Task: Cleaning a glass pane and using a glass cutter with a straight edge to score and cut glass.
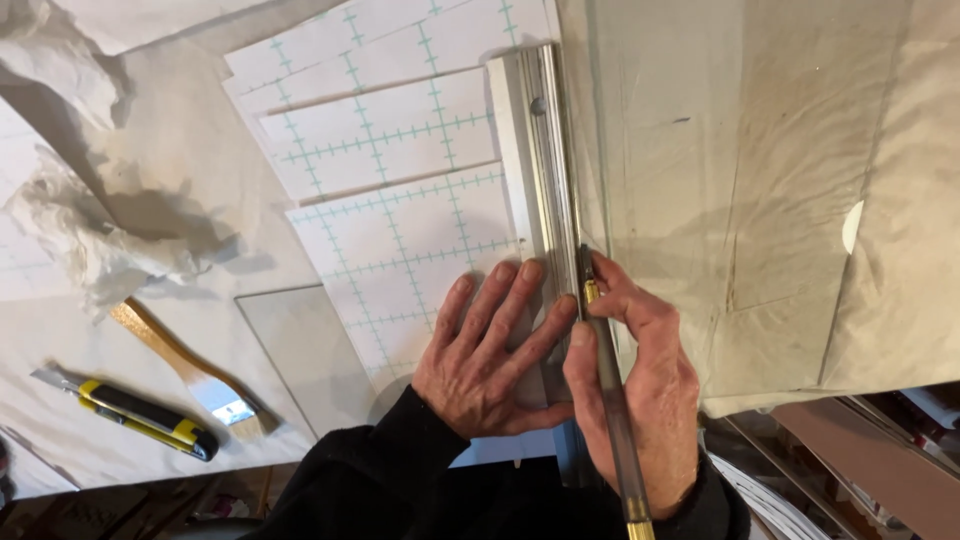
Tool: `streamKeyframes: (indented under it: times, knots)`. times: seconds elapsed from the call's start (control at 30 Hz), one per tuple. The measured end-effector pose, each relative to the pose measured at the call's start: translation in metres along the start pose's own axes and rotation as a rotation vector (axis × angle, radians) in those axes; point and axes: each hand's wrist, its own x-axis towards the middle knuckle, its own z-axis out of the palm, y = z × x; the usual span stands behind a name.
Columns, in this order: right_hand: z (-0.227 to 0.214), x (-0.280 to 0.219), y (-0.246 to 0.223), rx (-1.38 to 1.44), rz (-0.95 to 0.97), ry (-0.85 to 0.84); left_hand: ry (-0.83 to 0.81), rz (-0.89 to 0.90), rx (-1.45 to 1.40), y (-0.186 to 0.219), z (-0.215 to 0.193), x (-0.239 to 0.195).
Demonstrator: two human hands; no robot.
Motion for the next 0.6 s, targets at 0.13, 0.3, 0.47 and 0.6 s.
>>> streamKeyframes:
  times: [0.13,0.3,0.47,0.6]
  knots:
    - [0.000,-0.004,0.000,0.010,-0.001,0.012,-0.003,0.004,-0.043,0.002,-0.003,-0.001]
    - [-0.015,-0.045,0.016,0.062,0.036,0.035,-0.003,0.029,-0.060,0.002,-0.001,-0.006]
    - [-0.027,-0.137,0.045,0.106,0.058,0.140,-0.026,0.048,-0.045,0.000,0.002,-0.010]
    - [-0.024,-0.196,0.067,0.183,0.222,0.099,-0.031,0.068,-0.005,-0.005,0.016,-0.014]
